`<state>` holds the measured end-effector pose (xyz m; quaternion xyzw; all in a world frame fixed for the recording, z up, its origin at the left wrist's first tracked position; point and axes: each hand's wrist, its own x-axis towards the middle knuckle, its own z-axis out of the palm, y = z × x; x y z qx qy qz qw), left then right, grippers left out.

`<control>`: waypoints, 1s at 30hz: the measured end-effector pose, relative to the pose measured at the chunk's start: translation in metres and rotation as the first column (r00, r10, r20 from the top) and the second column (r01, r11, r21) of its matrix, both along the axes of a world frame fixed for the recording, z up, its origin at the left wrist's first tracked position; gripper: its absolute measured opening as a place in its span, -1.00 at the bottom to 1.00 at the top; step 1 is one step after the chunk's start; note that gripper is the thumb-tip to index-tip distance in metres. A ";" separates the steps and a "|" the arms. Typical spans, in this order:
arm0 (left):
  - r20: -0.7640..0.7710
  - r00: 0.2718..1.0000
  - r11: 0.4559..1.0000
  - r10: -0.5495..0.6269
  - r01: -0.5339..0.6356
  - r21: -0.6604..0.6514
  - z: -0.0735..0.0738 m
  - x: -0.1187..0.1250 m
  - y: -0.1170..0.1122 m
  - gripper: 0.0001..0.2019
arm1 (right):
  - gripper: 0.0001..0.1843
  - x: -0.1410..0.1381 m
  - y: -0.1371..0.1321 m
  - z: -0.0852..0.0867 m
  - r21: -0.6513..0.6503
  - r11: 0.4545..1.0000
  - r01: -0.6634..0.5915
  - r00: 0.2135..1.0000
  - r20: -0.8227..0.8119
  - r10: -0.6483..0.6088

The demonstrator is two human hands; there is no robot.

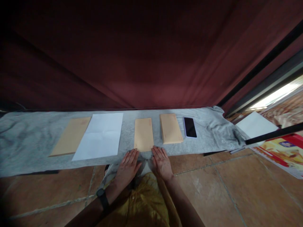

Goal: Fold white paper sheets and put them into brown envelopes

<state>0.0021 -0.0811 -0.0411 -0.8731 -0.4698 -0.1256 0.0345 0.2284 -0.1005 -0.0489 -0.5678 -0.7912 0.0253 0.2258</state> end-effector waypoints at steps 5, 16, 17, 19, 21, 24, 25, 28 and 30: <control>0.020 0.998 0.998 -0.068 0.068 -0.010 0.007 0.019 0.000 -0.43 | -0.47 0.003 0.000 -0.001 -0.003 1.000 -0.018 1.000 0.003 0.018; 0.030 0.996 0.995 -0.083 0.084 -0.046 -0.007 0.031 0.002 -0.43 | -0.43 -0.020 0.013 0.004 -0.042 0.989 -0.144 0.989 0.012 0.145; 0.032 0.997 0.996 -0.072 0.073 -0.041 -0.009 0.030 0.001 -0.42 | -0.43 -0.023 0.014 0.003 -0.044 0.989 -0.144 0.989 0.012 0.144; 0.036 0.998 0.998 -0.061 0.062 -0.031 -0.011 0.027 -0.001 -0.41 | -0.44 -0.026 0.015 -0.001 -0.042 0.989 -0.138 0.990 0.021 0.139; 0.043 0.998 0.998 -0.054 0.056 -0.025 -0.013 0.023 -0.002 -0.41 | -0.44 -0.024 0.015 -0.005 -0.030 0.991 -0.128 0.991 0.035 0.129; 0.044 0.998 0.998 -0.050 0.051 -0.028 -0.013 0.016 -0.004 -0.41 | -0.42 -0.018 0.011 -0.007 -0.008 0.995 -0.096 0.994 0.053 0.097; 0.036 0.998 0.998 -0.049 0.050 -0.029 -0.012 0.015 -0.004 -0.41 | -0.41 -0.015 0.010 -0.007 -0.002 0.996 -0.085 0.995 0.055 0.085; 0.010 0.999 0.999 -0.039 0.040 -0.023 -0.008 0.012 -0.005 -0.42 | -0.40 -0.008 0.008 -0.004 0.003 0.998 -0.059 0.997 0.059 0.059; -0.001 1.000 1.000 -0.022 0.022 -0.014 -0.006 0.011 -0.006 -0.43 | -0.40 -0.004 0.007 -0.002 0.001 0.999 -0.051 0.997 0.059 0.051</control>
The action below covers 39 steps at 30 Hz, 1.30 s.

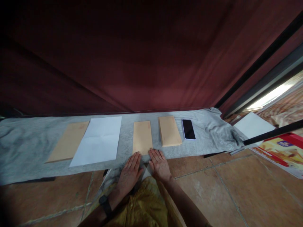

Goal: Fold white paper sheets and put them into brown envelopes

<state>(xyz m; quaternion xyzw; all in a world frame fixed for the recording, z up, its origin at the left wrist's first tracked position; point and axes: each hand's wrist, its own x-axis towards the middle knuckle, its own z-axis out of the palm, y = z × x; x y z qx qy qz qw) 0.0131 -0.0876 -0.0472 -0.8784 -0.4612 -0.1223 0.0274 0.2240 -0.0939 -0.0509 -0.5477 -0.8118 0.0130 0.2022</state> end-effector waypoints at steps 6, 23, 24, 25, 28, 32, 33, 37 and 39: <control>0.003 0.998 0.997 0.068 -0.068 0.027 -0.003 -0.006 -0.003 -0.42 | -0.42 0.005 -0.003 0.001 0.008 0.999 0.041 0.999 -0.028 -0.041; -0.007 0.998 0.998 0.065 -0.065 0.026 -0.006 -0.010 -0.001 -0.40 | -0.48 -0.004 0.015 0.006 -0.011 0.990 0.144 0.987 -0.070 -0.144; -0.011 0.998 0.997 0.066 -0.066 0.026 -0.006 -0.010 -0.001 -0.40 | -0.49 -0.005 0.017 0.006 -0.011 0.987 0.159 0.985 -0.067 -0.159; -0.016 0.998 0.997 0.067 -0.067 0.026 -0.006 -0.009 -0.001 -0.40 | -0.49 -0.007 0.020 0.005 -0.011 0.985 0.173 0.983 -0.064 -0.174; -0.024 0.997 0.997 0.070 -0.069 0.024 -0.004 -0.008 -0.001 -0.41 | -0.50 -0.013 0.027 0.004 -0.001 0.973 0.231 0.971 -0.061 -0.231; -0.021 0.997 0.997 0.071 -0.071 0.016 -0.005 -0.008 -0.002 -0.41 | -0.48 -0.021 0.029 0.003 0.025 0.956 0.293 0.954 -0.072 -0.291; -0.024 0.997 0.997 0.072 -0.071 0.019 -0.006 -0.009 -0.002 -0.41 | -0.48 -0.022 0.027 0.002 0.025 0.956 0.293 0.954 -0.072 -0.291; -0.033 0.997 0.997 0.067 -0.066 0.029 -0.009 -0.009 -0.001 -0.42 | -0.48 -0.023 0.010 -0.003 0.008 0.972 0.235 0.971 -0.048 -0.234; -0.021 0.998 0.998 0.065 -0.065 0.026 -0.009 -0.009 -0.001 -0.41 | -0.46 -0.026 -0.001 -0.007 0.009 0.979 0.204 0.979 -0.032 -0.204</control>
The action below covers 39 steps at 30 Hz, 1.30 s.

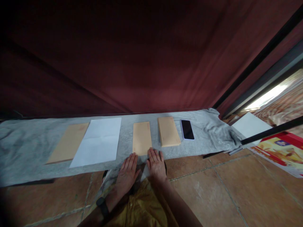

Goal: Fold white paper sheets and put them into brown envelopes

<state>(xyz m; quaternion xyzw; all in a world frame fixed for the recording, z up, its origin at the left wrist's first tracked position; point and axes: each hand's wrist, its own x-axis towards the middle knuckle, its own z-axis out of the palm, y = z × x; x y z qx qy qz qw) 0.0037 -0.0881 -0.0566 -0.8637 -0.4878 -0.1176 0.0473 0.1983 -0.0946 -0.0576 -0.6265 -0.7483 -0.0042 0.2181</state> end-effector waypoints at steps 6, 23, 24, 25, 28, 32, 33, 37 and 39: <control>0.008 1.000 1.000 -0.007 0.007 -0.008 0.007 0.001 0.003 -0.47 | -0.44 -0.014 -0.017 -0.004 0.011 1.000 -0.010 1.000 0.027 0.010; 0.338 0.936 0.989 0.099 -0.056 -0.135 0.026 0.004 0.053 -0.77 | -0.86 -0.023 0.042 0.006 0.022 0.915 0.402 0.889 -0.248 -0.385; 0.333 0.937 0.988 0.104 -0.059 -0.141 0.028 0.004 0.053 -0.78 | -0.87 -0.023 0.044 0.006 0.015 0.913 0.407 0.876 -0.288 -0.386; 0.334 0.937 0.988 0.107 -0.062 -0.145 0.029 0.004 0.053 -0.78 | -0.86 -0.023 0.045 0.007 0.010 0.912 0.409 0.861 -0.336 -0.383; 0.352 0.929 0.985 0.119 -0.065 -0.162 0.031 0.005 0.054 -0.80 | -0.82 -0.024 0.045 0.009 -0.042 0.918 0.394 0.794 -0.487 -0.363; 0.403 0.900 0.968 0.167 -0.072 -0.240 0.031 0.006 0.056 -0.80 | -0.83 -0.027 0.046 0.011 -0.305 0.918 0.253 0.492 -0.776 -0.393; 0.432 0.883 0.960 0.184 -0.067 -0.271 0.030 0.006 0.056 -0.80 | -0.82 -0.028 0.046 0.011 -0.363 0.911 0.196 0.340 -0.846 -0.410; 0.627 0.703 0.903 0.336 -0.051 -0.426 0.025 0.001 0.057 -0.76 | -0.56 -0.030 0.051 0.010 -0.436 0.896 0.085 -0.140 -0.896 -0.422; 0.689 0.523 0.837 0.501 -0.093 -0.539 0.024 -0.003 0.056 -0.66 | -0.49 -0.029 0.053 0.010 -0.443 0.893 0.078 -0.199 -0.885 -0.421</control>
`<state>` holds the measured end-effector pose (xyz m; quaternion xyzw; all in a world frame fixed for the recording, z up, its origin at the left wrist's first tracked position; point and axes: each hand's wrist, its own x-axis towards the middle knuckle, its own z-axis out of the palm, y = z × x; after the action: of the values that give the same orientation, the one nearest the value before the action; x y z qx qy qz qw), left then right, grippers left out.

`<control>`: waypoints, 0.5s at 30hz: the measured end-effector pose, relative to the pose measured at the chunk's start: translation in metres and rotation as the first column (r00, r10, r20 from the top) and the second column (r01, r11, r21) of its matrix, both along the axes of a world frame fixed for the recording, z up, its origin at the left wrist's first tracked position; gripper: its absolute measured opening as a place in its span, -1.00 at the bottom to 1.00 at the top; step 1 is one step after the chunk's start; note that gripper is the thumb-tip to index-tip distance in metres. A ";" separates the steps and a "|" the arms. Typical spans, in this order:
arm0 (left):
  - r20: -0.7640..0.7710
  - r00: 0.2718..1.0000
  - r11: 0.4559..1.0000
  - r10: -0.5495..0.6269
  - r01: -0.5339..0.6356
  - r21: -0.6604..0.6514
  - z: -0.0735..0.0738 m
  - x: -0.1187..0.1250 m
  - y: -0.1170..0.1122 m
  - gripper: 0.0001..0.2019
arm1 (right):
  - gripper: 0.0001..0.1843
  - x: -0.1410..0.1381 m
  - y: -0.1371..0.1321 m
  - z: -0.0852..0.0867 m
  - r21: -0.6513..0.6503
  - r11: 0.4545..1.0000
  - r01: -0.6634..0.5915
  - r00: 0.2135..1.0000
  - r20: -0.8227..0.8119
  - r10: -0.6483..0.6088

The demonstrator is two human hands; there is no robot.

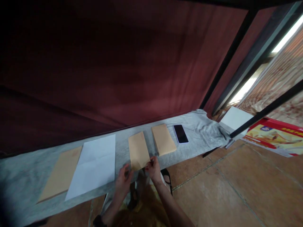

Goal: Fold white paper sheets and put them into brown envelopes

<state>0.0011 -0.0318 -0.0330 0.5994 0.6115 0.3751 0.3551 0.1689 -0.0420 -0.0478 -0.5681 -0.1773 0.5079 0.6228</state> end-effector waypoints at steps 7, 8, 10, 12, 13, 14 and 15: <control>0.369 0.901 0.861 0.229 -0.012 -0.508 0.020 0.003 0.002 -0.53 | -0.37 0.006 -0.008 0.000 -0.041 0.999 0.023 0.994 -0.104 -0.027; 0.407 0.882 0.836 0.238 0.027 -0.548 0.023 0.005 0.004 -0.54 | -0.36 0.007 -0.009 0.000 -0.047 0.999 0.022 0.993 -0.117 -0.027; 0.486 0.841 0.793 0.238 0.121 -0.598 0.027 0.010 0.007 -0.53 | -0.35 0.008 -0.009 -0.002 -0.056 0.998 0.021 0.989 -0.144 -0.029; 0.541 0.813 0.767 0.214 0.203 -0.608 0.027 0.014 0.008 -0.53 | -0.33 0.009 -0.009 -0.003 -0.062 0.998 0.022 0.984 -0.174 -0.032; 0.553 0.810 0.764 0.197 0.227 -0.604 0.026 0.016 0.008 -0.54 | -0.32 0.010 -0.009 -0.004 -0.063 0.998 0.020 0.981 -0.193 -0.032; 0.556 0.810 0.767 0.187 0.234 -0.598 0.024 0.017 0.008 -0.55 | -0.32 0.010 -0.009 -0.004 -0.063 0.998 0.015 0.976 -0.214 -0.029; 0.554 0.812 0.766 0.183 0.235 -0.598 0.023 0.018 0.007 -0.57 | -0.33 0.011 -0.010 -0.003 -0.057 0.998 0.004 0.972 -0.236 -0.018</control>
<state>0.0192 -0.0245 -0.0100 0.3052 0.5538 0.3025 0.7132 0.1796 -0.0517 -0.0509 -0.5218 -0.0843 0.5733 0.6261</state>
